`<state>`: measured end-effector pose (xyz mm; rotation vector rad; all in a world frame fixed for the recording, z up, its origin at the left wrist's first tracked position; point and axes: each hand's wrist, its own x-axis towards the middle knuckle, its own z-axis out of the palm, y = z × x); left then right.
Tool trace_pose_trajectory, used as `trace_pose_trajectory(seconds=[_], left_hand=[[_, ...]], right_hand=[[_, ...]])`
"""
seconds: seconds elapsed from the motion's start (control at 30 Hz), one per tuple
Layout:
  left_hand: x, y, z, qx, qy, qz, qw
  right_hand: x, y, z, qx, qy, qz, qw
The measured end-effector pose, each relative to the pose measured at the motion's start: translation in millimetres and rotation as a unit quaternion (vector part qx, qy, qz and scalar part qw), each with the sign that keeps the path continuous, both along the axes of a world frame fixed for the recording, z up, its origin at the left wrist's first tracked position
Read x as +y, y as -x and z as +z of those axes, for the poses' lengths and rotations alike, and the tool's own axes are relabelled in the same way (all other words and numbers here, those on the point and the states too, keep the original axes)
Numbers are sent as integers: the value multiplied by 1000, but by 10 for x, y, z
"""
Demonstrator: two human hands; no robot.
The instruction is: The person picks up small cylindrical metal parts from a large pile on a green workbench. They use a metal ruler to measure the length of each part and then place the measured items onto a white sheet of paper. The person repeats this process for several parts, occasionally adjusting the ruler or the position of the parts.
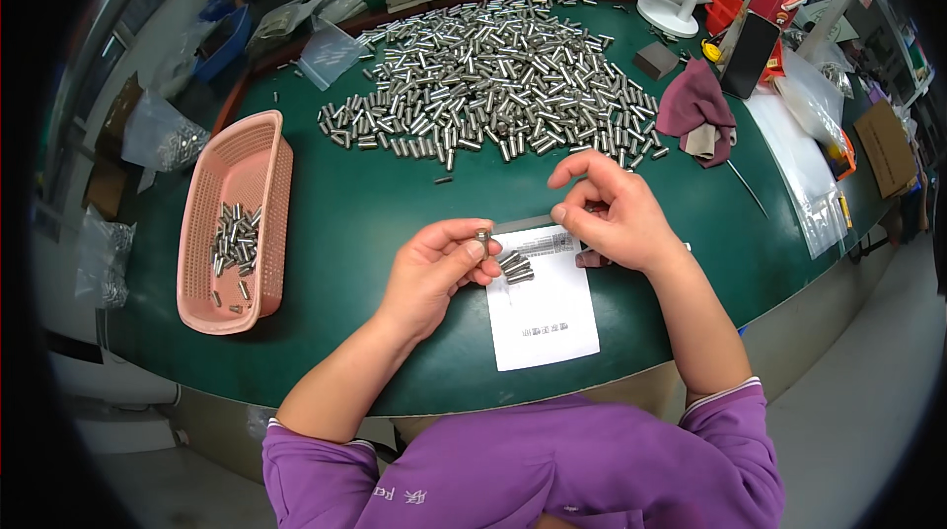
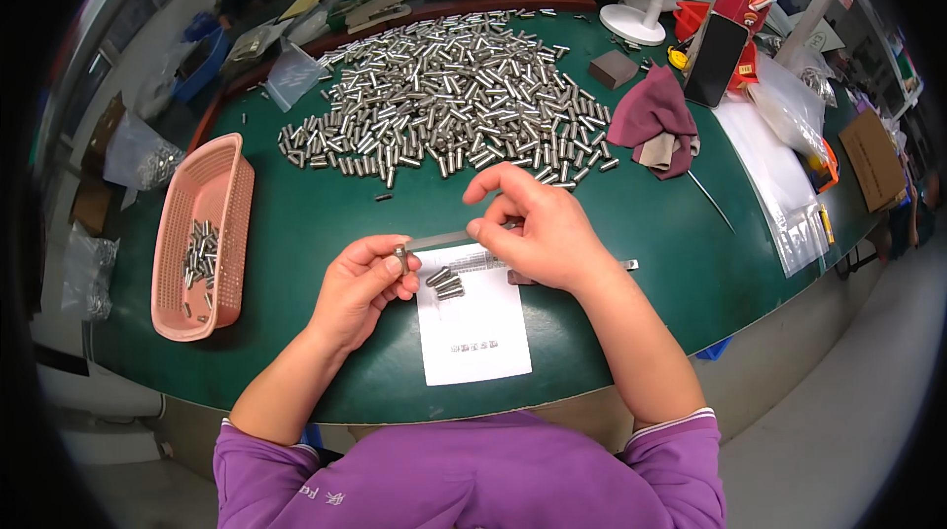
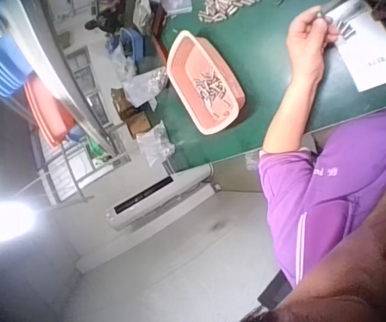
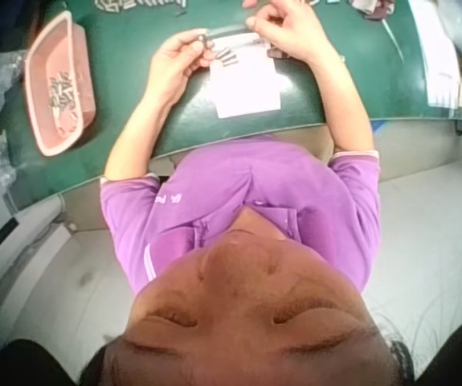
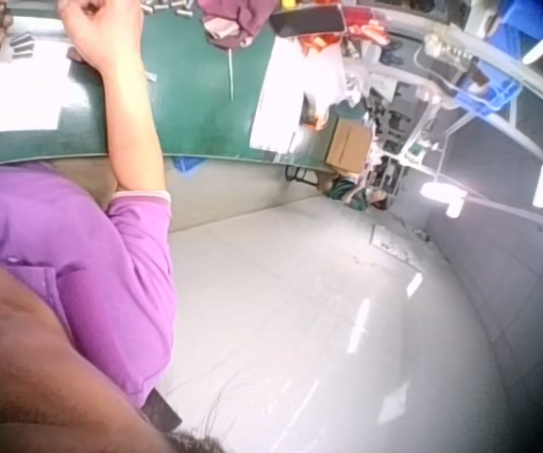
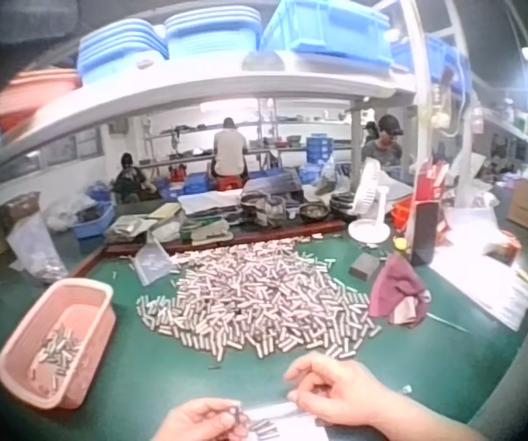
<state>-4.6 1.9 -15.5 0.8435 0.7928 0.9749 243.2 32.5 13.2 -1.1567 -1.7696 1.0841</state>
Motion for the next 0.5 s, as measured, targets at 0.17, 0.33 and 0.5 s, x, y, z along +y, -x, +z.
trace_pose_trajectory(seconds=[0.17,0.33,0.5], left_hand=[[-16,-65,23,25,12,-24,999],[-2,4,56,5,13,7,1000],[66,-16,43,195,-151,56,967]], right_hand=[[-96,301,-10,-29,-65,22,997],[-27,82,21,-17,-10,1,1000],[60,-19,-32,-198,-111,-79,971]])
